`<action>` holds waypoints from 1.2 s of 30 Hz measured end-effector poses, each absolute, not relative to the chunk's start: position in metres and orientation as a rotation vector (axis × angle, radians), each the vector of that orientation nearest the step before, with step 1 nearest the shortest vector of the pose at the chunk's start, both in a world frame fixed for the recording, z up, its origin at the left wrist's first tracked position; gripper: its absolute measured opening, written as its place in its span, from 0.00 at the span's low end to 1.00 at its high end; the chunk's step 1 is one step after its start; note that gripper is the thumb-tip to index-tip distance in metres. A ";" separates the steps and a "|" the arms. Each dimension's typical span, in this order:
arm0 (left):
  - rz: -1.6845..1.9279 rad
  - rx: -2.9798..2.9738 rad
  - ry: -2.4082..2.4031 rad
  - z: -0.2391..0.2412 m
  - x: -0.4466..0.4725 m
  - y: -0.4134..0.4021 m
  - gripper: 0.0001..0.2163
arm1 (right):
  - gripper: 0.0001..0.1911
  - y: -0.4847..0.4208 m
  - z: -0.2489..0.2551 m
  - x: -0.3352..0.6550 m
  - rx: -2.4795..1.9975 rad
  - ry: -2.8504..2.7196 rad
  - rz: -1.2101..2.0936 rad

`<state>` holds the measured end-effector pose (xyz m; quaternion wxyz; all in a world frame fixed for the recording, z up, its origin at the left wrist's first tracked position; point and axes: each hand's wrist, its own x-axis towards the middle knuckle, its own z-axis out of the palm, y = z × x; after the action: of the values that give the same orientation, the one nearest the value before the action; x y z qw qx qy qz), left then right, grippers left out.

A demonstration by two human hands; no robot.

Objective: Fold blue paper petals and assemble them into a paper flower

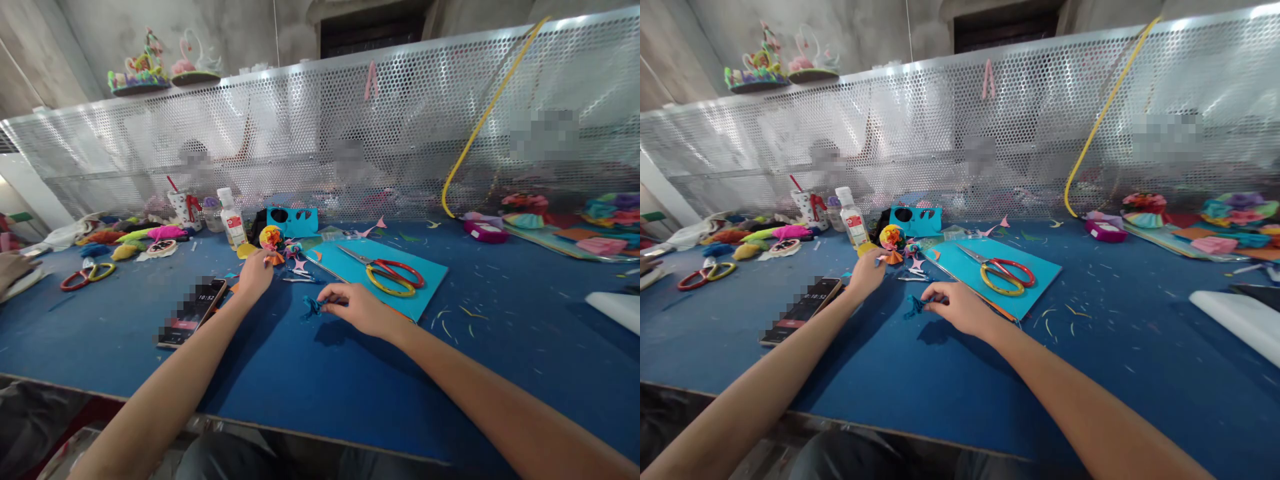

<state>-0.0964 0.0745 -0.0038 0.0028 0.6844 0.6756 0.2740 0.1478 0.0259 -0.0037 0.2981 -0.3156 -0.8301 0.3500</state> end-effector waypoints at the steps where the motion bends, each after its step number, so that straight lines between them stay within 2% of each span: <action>1: 0.817 2.117 2.177 -0.003 -0.102 0.075 0.13 | 0.06 0.027 -0.005 0.148 -0.847 -2.190 0.949; 8: 0.376 2.089 2.088 0.001 -0.123 0.079 0.13 | 0.09 0.030 -0.008 0.149 -0.887 -2.109 1.029; 13: 0.304 2.072 1.964 0.012 -0.127 0.078 0.13 | 0.09 0.033 -0.009 0.151 -0.892 -2.038 1.095; 19: 0.650 1.952 1.892 0.018 -0.122 0.077 0.11 | 0.09 0.037 -0.010 0.152 -0.877 -1.914 1.217; 25: 1.072 1.771 1.525 0.024 -0.094 0.067 0.15 | 0.08 0.036 -0.003 0.151 -0.832 -1.740 1.312; 36: 1.215 1.719 1.134 0.035 -0.057 0.040 0.10 | 0.13 0.042 -0.001 0.152 -0.772 -1.511 1.359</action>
<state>-0.0568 0.0402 0.0350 0.3664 0.6690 0.4411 0.4729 0.1523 0.0417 -0.0008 0.4651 -0.3145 -0.6153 0.5534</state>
